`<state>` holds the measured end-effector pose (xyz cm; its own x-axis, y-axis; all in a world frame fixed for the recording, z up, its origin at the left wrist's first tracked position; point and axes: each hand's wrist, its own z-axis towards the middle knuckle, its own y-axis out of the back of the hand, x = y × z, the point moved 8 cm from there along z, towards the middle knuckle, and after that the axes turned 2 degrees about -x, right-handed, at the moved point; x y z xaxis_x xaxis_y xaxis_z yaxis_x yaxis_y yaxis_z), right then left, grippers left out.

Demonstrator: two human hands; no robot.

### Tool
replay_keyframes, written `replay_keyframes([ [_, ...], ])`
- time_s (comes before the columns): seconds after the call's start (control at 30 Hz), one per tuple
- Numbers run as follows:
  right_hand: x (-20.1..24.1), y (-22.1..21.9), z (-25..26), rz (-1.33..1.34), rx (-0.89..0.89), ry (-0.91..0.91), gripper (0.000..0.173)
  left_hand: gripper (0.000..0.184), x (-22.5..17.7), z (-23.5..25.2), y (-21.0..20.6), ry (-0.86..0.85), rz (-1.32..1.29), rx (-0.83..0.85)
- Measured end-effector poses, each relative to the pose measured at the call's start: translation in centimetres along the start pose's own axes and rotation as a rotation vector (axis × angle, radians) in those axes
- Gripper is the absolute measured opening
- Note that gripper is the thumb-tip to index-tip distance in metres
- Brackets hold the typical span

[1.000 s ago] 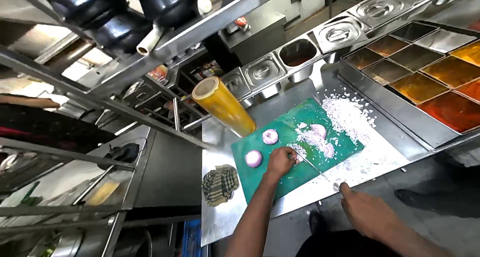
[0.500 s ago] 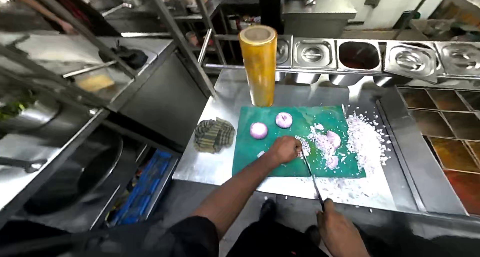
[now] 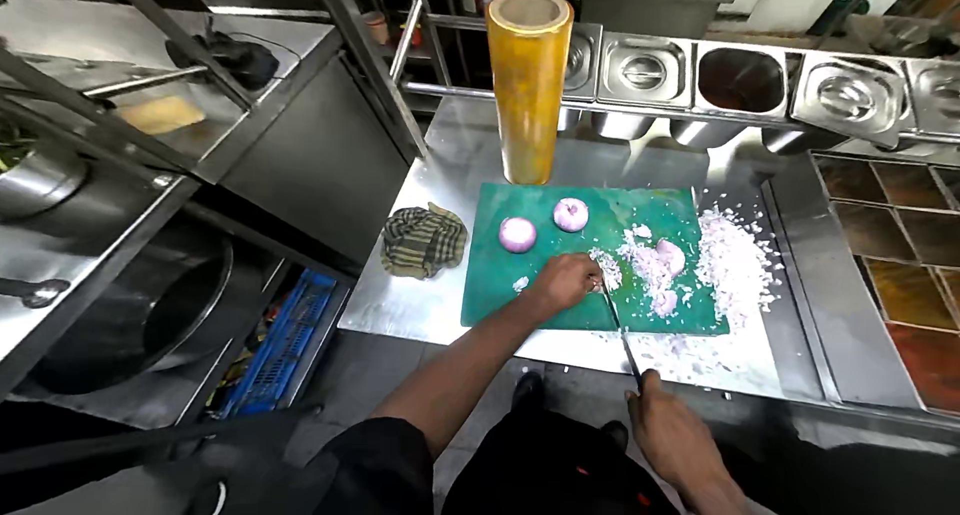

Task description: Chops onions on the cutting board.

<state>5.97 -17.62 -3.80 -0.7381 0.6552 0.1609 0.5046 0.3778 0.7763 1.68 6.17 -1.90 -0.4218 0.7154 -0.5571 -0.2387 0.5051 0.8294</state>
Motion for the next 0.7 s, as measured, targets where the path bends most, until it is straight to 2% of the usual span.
replay_keyframes([
  [0.17,-0.5,-1.7,0.2,0.016,0.033,-0.013,0.047,0.018,-0.1,-0.1,0.1,-0.051,0.006,-0.032],
  [0.27,0.2,0.3,-0.7,0.018,0.021,-0.002,0.043,0.017,0.1,-0.3,0.0,-0.074,0.000,-0.059],
  [0.4,-0.5,-1.8,-0.1,0.030,0.056,-0.014,0.048,0.017,-0.2,-0.5,0.3,-0.108,-0.004,-0.091],
  [0.53,0.1,0.0,-0.9,0.026,0.048,0.006,0.043,0.016,0.0,-0.9,0.1,-0.142,-0.020,-0.124],
  [0.7,-0.6,-3.3,-0.3,0.065,0.025,-0.008,0.045,0.015,0.1,-1.4,0.2,-0.240,-0.007,-0.229],
])
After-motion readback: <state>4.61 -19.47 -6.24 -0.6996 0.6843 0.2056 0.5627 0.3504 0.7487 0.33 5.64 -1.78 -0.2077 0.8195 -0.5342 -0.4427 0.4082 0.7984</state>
